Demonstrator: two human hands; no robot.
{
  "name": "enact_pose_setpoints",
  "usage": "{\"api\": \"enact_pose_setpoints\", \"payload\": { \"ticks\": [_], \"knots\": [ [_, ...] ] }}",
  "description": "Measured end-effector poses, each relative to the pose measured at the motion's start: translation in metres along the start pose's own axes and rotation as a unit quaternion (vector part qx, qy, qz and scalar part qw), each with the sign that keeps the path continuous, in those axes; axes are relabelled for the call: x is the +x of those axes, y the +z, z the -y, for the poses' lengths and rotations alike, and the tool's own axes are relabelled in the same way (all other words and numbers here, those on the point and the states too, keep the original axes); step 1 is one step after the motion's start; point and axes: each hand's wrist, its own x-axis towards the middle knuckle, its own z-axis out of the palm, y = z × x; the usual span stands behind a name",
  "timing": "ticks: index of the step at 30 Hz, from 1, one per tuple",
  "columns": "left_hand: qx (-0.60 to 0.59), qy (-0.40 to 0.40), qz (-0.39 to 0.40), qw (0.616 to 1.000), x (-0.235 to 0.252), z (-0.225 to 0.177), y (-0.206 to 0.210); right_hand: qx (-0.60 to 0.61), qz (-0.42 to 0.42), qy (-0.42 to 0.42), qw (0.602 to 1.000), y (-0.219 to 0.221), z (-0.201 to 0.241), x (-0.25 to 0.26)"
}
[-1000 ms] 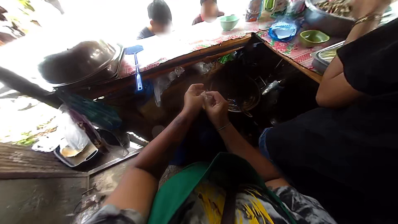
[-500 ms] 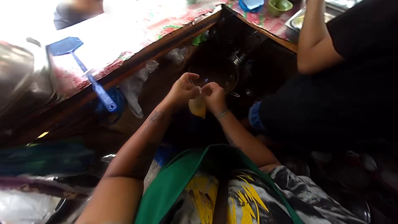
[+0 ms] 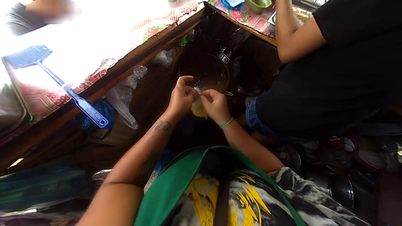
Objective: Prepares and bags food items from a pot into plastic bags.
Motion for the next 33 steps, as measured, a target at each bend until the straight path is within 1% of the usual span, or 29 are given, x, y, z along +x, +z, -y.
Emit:
{"api": "enact_pose_setpoints", "payload": {
  "ticks": [2,3,5,7,8,10,13,14,16,18,20,22,24,27,29,31,33],
  "knots": [
    [-0.006,-0.014,0.017,1.000,0.003,-0.001,-0.002,0.059,0.036,0.027,0.997,-0.004,-0.004,0.005],
    [0.014,-0.010,0.024,1.000,0.004,-0.002,-0.002,0.070,0.050,0.032,0.996,-0.006,-0.005,0.007],
    [0.106,0.015,0.037,0.994,0.003,-0.006,-0.002,0.080,0.060,0.033,0.994,-0.009,-0.006,0.009],
    [0.206,0.049,0.040,0.976,0.000,-0.012,0.000,0.087,0.057,0.036,0.994,-0.013,-0.006,0.010],
    [0.238,0.066,0.035,0.968,-0.001,-0.014,0.001,0.087,0.056,0.032,0.994,-0.014,-0.007,0.010],
    [0.265,0.087,0.015,0.960,-0.002,-0.015,0.000,0.064,0.052,-0.003,0.997,-0.014,-0.006,0.008],
    [0.295,0.070,-0.002,0.953,0.001,-0.014,-0.009,-0.029,0.010,-0.126,0.992,-0.005,-0.006,0.004],
    [0.316,0.061,0.004,0.947,0.001,-0.015,-0.012,-0.049,-0.010,-0.163,0.985,-0.002,-0.005,0.004],
    [0.344,0.059,0.041,0.936,0.002,-0.016,-0.017,-0.057,-0.040,-0.197,0.978,-0.002,0.000,0.008],
    [0.326,0.106,0.084,0.936,0.004,-0.009,-0.019,-0.054,-0.064,-0.204,0.975,-0.006,0.005,0.016],
    [0.297,0.153,0.128,0.934,0.010,0.003,-0.015,-0.055,-0.090,-0.202,0.974,-0.016,0.011,0.027],
    [0.278,0.166,0.130,0.937,0.012,0.007,-0.002,-0.073,-0.120,-0.203,0.969,-0.030,0.018,0.036],
    [0.279,0.193,0.071,0.938,0.012,0.005,0.010,-0.102,-0.158,-0.199,0.962,-0.050,0.025,0.047],
    [0.247,0.267,-0.067,0.929,0.012,-0.005,0.020,-0.172,-0.220,-0.166,0.946,-0.087,0.031,0.070],
    [0.223,0.312,-0.102,0.918,0.013,-0.009,0.018,-0.216,-0.249,-0.118,0.937,-0.107,0.029,0.089],
    [0.217,0.342,-0.087,0.910,0.012,-0.005,0.012,-0.259,-0.276,-0.056,0.924,-0.119,0.016,0.107],
    [0.227,0.329,-0.040,0.916,0.004,0.013,0.005,-0.285,-0.287,0.004,0.915,-0.123,-0.007,0.121]
  ]
}}
